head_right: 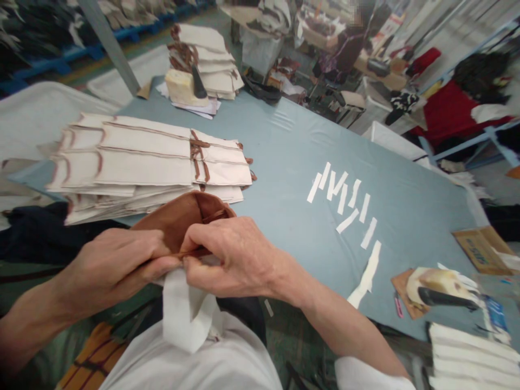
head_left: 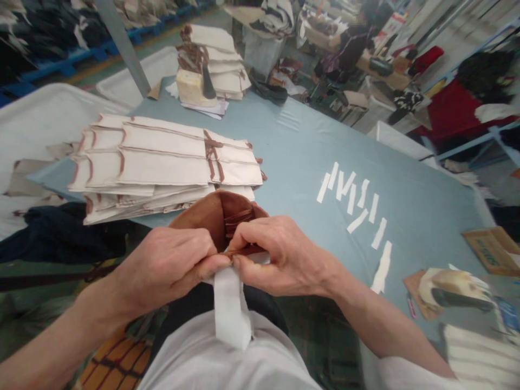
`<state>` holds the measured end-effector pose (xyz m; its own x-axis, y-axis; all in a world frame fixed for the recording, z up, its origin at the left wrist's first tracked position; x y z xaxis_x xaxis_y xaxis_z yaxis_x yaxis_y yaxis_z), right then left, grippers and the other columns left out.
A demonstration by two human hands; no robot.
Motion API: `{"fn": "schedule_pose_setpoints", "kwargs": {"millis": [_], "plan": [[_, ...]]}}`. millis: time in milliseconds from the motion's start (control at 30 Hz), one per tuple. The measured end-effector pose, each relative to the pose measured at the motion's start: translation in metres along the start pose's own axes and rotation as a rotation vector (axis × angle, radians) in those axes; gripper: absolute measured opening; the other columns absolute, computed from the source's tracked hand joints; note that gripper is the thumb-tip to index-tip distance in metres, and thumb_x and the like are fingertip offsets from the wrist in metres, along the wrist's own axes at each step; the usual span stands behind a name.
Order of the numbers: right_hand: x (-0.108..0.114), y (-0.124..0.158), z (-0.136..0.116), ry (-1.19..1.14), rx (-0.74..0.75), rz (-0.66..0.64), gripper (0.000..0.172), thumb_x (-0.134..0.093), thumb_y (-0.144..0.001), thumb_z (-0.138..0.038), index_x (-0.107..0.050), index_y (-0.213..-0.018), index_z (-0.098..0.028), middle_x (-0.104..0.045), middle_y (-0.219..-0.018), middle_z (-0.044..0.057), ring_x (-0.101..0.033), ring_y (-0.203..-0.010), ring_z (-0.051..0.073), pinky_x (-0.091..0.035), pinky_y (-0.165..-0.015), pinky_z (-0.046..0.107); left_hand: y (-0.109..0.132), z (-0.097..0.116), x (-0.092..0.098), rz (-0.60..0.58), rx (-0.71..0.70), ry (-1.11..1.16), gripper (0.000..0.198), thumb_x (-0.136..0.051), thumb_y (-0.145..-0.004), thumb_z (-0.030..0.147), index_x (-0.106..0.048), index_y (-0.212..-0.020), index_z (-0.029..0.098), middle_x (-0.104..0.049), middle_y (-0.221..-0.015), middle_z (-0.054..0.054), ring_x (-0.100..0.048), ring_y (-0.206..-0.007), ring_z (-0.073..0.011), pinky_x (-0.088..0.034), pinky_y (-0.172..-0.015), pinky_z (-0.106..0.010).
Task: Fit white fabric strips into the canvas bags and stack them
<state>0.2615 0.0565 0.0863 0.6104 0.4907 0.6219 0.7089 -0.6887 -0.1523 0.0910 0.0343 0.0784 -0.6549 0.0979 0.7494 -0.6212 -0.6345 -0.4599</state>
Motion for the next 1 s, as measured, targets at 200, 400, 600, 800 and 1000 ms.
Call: {"fn": "schedule_pose_setpoints", "kwargs": {"millis": [200, 400, 600, 800, 1000], "plan": [[-0.002, 0.002, -0.002, 0.043, 0.060, -0.008, 0.011, -0.057, -0.095, -0.019, -0.063, -0.087, -0.021, -0.070, -0.075, -0.002, -0.058, -0.067, 0.012, -0.037, -0.065, 0.024, 0.000, -0.001, -0.006, -0.081, 0.124, 0.103, 0.038, -0.045, -0.117, 0.035, -0.058, -0.084, 0.022, -0.064, -0.073, 0.004, -0.060, -0.060, -0.0132, -0.039, -0.057, -0.026], [0.003, 0.000, 0.001, 0.001, 0.043, 0.000, 0.010, -0.058, -0.093, -0.020, -0.056, -0.083, -0.021, -0.058, -0.069, -0.005, -0.049, -0.064, 0.011, -0.033, -0.064, 0.025, -0.017, 0.008, -0.004, -0.056, 0.238, 0.176, 0.039, -0.049, -0.108, 0.019, -0.049, -0.069, 0.022, -0.051, -0.061, 0.007, -0.046, -0.052, -0.0107, -0.034, -0.052, -0.025], [-0.008, 0.000, 0.015, -0.541, -0.142, -0.174, 0.027, -0.061, -0.100, -0.038, -0.053, -0.081, -0.022, -0.043, -0.066, -0.007, -0.037, -0.059, 0.010, -0.031, -0.055, 0.023, -0.007, 0.001, -0.024, 0.035, 0.316, 0.614, 0.049, -0.046, -0.112, 0.030, -0.035, -0.065, 0.023, -0.031, -0.056, 0.007, -0.028, -0.046, -0.0098, -0.024, -0.042, -0.026], [-0.008, 0.002, 0.021, -0.448, -0.088, -0.149, 0.018, -0.061, -0.100, -0.032, -0.055, -0.086, -0.021, -0.048, -0.070, -0.007, -0.041, -0.061, 0.009, -0.033, -0.058, 0.023, 0.003, -0.008, -0.043, 0.100, 0.513, 0.701, 0.061, -0.043, -0.113, 0.056, -0.036, -0.062, 0.023, -0.033, -0.055, 0.005, -0.029, -0.048, -0.0117, -0.025, -0.041, -0.028], [0.007, 0.012, 0.016, -0.216, 0.032, -0.103, 0.013, -0.059, -0.104, -0.020, -0.060, -0.091, -0.020, -0.058, -0.074, -0.006, -0.048, -0.063, 0.009, -0.037, -0.064, 0.023, 0.004, -0.011, -0.049, 0.012, 0.536, 0.838, 0.058, -0.056, -0.107, 0.057, -0.043, -0.062, 0.022, -0.035, -0.055, 0.007, -0.029, -0.047, -0.0097, -0.023, -0.042, -0.025]]}}
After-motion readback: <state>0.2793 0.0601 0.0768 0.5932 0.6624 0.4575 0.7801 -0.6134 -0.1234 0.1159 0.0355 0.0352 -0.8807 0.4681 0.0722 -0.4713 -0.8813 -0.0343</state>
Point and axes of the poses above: each hand's wrist, its own y-axis away from the middle knuckle, its own x-axis out of the back of the hand, z = x × y, the point moved 5 cm from there along -y, towards the middle knuckle
